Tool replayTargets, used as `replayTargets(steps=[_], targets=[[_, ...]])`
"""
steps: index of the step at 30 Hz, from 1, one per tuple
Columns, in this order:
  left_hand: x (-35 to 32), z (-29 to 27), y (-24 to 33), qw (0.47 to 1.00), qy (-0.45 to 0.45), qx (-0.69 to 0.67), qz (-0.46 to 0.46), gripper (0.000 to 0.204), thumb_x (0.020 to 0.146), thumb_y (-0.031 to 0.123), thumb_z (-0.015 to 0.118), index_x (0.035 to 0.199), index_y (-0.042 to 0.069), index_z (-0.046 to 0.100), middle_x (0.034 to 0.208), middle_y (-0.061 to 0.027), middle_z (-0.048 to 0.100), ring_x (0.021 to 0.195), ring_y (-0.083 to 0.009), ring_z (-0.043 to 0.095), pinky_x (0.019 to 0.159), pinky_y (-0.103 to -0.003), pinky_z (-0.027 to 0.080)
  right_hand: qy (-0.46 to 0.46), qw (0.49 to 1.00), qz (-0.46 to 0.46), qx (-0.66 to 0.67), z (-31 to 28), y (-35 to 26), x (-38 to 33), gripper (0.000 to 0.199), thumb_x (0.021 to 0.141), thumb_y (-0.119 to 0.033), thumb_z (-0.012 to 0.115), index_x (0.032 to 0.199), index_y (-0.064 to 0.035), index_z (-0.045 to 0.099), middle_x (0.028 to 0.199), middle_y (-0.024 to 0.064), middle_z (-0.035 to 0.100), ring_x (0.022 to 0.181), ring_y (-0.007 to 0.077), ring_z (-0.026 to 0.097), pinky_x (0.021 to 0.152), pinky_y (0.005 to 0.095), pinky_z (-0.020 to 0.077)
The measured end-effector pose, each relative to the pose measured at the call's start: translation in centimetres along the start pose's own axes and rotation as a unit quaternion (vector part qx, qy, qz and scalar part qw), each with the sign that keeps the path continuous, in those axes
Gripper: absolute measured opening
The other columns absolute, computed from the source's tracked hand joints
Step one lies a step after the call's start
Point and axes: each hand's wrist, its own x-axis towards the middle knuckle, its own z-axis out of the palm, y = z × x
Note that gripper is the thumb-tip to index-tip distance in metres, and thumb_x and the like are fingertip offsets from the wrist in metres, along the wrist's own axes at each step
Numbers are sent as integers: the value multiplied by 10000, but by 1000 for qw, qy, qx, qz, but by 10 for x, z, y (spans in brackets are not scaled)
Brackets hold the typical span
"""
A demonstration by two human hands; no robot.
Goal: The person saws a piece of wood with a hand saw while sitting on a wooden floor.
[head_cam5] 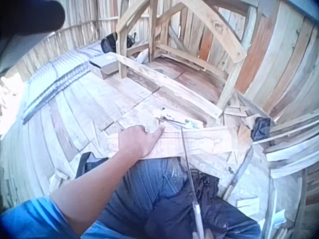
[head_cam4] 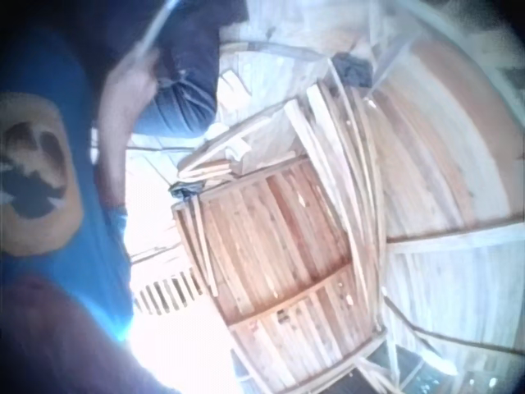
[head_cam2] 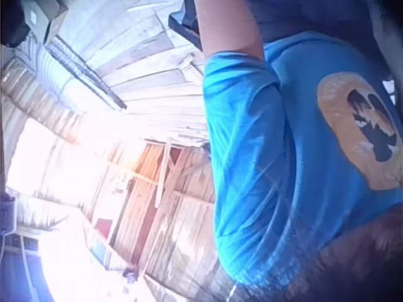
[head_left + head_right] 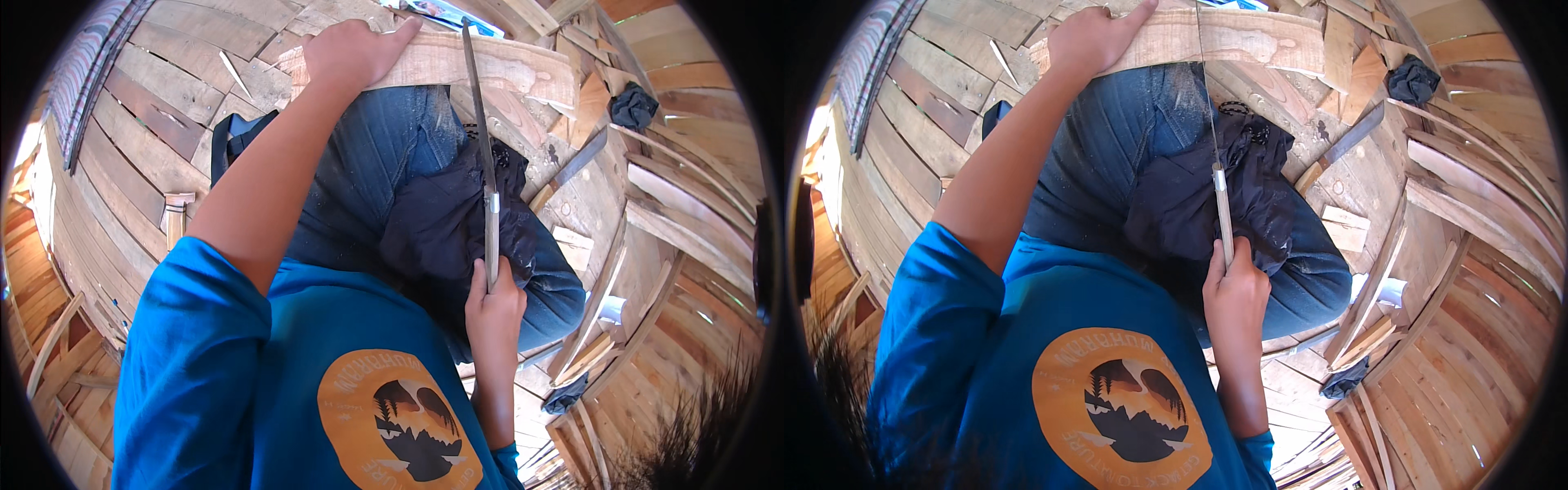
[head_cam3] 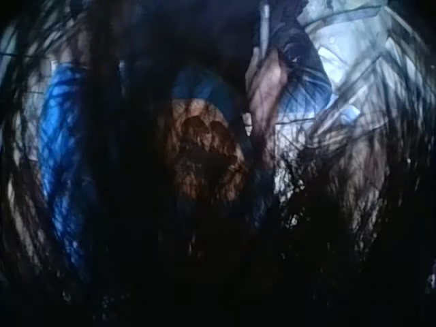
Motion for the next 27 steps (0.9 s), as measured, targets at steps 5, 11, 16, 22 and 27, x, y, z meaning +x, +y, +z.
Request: replayTargets(steps=[5,11,16,22,27], targets=[[1,-14,7,994,-32,-34,-100,1017,828,817,340,1157,-95,648,1179,-314,626,1163,-402,600,1005,-443,445,32,997,-54,-56,20,-18,74,217,958,-176,585,824,-10,544,617,273,584,616,462,621,533,544,480],[1,2,3,999,6,34,27,977,820,828,309,1119,-16,701,1125,-240,680,1120,-349,638,967,-400,467,-5,1000,24,4,3,-1,-11,187,956,-162,585,861,-4,555,615,275,579,609,457,621,527,528,485],[0,-19,11,990,-40,-62,-122,1007,837,808,344,1145,-101,651,1164,-319,630,1157,-408,602,999,-450,446,4,999,-25,-48,14,-21,65,224,973,-178,555,856,12,568,646,283,597,629,472,620,550,543,492],[9,1,-13,996,-10,-37,-77,969,825,816,343,1127,-39,686,1147,-264,660,1132,-387,620,1035,-459,405,-33,998,47,18,10,-6,1,191,958,-161,578,915,25,592,693,289,603,687,480,620,595,538,485],[4,-9,13,991,-9,-43,-129,966,848,788,352,1110,-84,675,1137,-312,643,1141,-416,606,997,-442,449,-29,999,20,-33,7,-29,79,206,957,-168,574,978,33,617,782,311,623,764,483,622,645,513,505]])
